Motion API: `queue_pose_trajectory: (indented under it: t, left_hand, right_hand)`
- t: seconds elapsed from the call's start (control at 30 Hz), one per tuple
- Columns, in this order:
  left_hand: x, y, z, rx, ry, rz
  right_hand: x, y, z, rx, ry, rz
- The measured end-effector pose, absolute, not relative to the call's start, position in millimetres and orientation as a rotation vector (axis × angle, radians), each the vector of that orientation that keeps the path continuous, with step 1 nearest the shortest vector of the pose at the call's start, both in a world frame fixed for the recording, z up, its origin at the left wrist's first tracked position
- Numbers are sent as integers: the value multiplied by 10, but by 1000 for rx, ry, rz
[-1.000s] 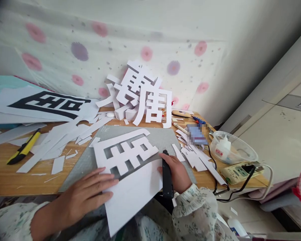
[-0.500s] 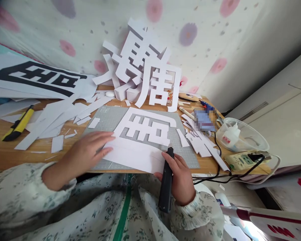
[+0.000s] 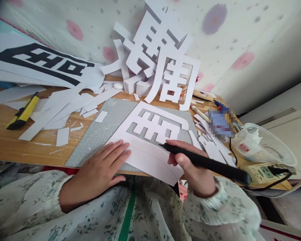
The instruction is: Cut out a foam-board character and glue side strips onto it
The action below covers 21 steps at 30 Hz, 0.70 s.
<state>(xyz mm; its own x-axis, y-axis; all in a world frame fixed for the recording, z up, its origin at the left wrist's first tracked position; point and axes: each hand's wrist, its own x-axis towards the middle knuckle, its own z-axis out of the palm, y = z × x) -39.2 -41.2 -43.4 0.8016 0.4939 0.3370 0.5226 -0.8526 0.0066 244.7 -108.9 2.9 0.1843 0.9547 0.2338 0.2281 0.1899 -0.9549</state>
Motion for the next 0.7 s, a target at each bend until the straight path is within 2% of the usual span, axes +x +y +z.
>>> queue_pose_trajectory:
  t: [0.2, 0.4, 0.7]
  left_hand:
    - [-354, -419, -500, -2757, -773, -622]
    - [-327, -417, -484, -2742, -777, -676]
    - [-309, -399, -454, -2734, -781, -732]
  right_hand:
    - [1865, -694, -178, -1261, -877, 991]
    - [1778, -691, -355, -1278, -882, 1072]
    - [1787, -721, -335, -1303, -926, 1081]
